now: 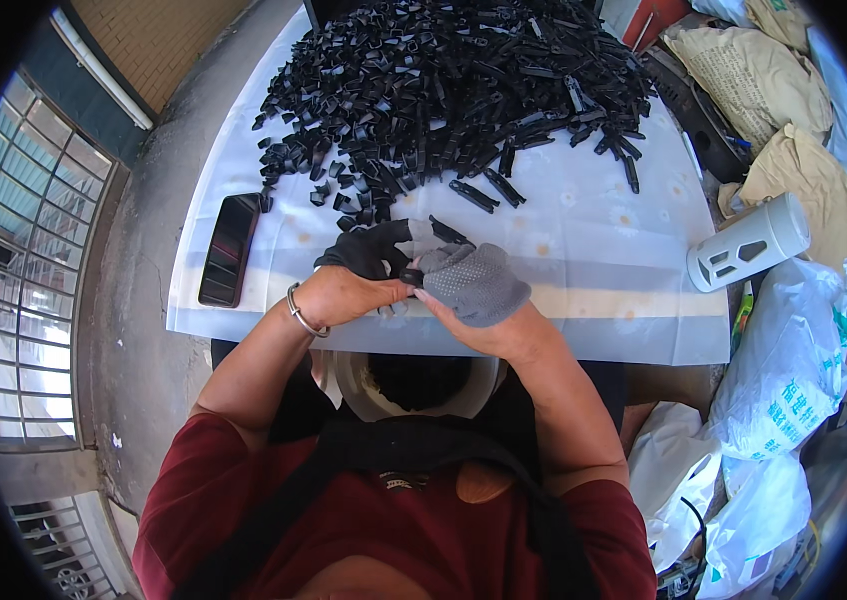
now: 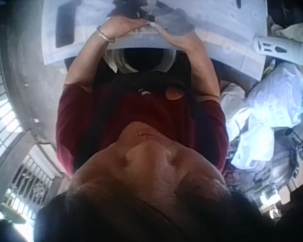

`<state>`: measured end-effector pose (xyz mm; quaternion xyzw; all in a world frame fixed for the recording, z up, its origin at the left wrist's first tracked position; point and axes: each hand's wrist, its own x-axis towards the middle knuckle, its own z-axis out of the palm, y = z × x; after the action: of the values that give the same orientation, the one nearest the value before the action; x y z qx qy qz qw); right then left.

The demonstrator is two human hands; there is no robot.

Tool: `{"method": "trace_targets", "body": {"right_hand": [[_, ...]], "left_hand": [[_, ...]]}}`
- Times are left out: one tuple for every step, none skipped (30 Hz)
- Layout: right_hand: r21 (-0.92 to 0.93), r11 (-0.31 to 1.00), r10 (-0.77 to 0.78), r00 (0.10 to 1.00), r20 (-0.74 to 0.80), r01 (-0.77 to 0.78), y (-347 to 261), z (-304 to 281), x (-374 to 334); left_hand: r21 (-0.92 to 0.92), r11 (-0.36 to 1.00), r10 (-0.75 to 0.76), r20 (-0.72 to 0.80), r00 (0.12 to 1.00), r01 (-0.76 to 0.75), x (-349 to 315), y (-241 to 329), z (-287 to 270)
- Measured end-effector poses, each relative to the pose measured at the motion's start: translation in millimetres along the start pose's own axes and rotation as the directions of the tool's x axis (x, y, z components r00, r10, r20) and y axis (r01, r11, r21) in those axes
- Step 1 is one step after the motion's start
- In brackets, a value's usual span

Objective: Inspecting and cleaning small black plastic parts at a workbench using a protective cloth.

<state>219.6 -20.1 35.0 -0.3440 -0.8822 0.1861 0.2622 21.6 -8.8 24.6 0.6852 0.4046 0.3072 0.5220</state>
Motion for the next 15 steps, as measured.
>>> {"method": "trace_targets", "body": {"right_hand": [[-0.001,0.999,-0.034,0.999,0.004,0.034,-2,-5,0],[-0.001,0.998,-0.068,0.998,0.009,0.068,-5,-9,0],[-0.002,0.994,-0.105,0.994,0.011,0.105,-7,-11,0],[-0.002,0.994,-0.108,0.994,0.01,0.108,-7,-9,-1],[-0.083,0.993,-0.09,0.996,-0.024,0.088,-6,-4,-3],[-0.166,0.985,-0.066,0.996,-0.062,0.055,-5,0,-5],[-0.167,0.985,-0.061,0.996,-0.063,0.05,-5,3,-4],[-0.095,0.995,-0.001,0.991,-0.131,-0.011,-5,6,-2],[-0.018,0.998,0.058,0.98,-0.192,-0.063,-6,8,0],[-0.018,0.998,0.058,0.98,-0.192,-0.063,-7,12,1],[-0.04,0.999,-0.006,0.968,-0.25,-0.004,-7,16,2],[-0.064,0.997,-0.071,0.95,-0.304,0.054,-7,18,3],[-0.061,0.997,-0.07,0.95,-0.303,0.054,-8,16,3],[-0.062,0.998,-0.043,0.943,-0.329,0.024,-10,10,3],[-0.064,0.998,-0.018,0.935,-0.355,-0.005,-11,5,3]], "left_hand": [[-0.029,0.999,-0.038,0.002,0.999,0.038,-1,4,0],[-0.058,0.995,-0.076,0.004,0.997,0.077,-1,6,0],[-0.056,0.996,-0.076,0.003,0.997,0.076,-1,1,1],[-0.097,0.995,-0.018,-0.009,1.0,0.017,-1,-9,3],[-0.137,0.99,0.04,-0.023,0.999,-0.043,-1,-14,3],[-0.139,0.989,0.041,-0.016,0.999,-0.043,-1,-7,3],[-0.141,0.99,0.0,-0.013,1.0,-0.002,-2,4,1],[-0.142,0.989,-0.042,-0.01,0.999,0.04,-2,9,0],[-0.142,0.989,-0.042,-0.01,0.999,0.04,-2,9,2],[-0.049,0.999,-0.003,-0.054,0.999,0.001,-3,7,5],[0.047,0.998,0.039,-0.093,0.995,-0.035,-3,5,9],[0.145,0.978,0.176,-0.188,0.966,-0.15,-3,2,14],[0.145,0.978,0.174,-0.189,0.966,-0.148,-4,2,12],[0.071,0.997,0.051,-0.21,0.976,-0.037,-6,3,9],[-0.006,0.997,-0.071,-0.222,0.972,0.072,-6,4,6]]}}
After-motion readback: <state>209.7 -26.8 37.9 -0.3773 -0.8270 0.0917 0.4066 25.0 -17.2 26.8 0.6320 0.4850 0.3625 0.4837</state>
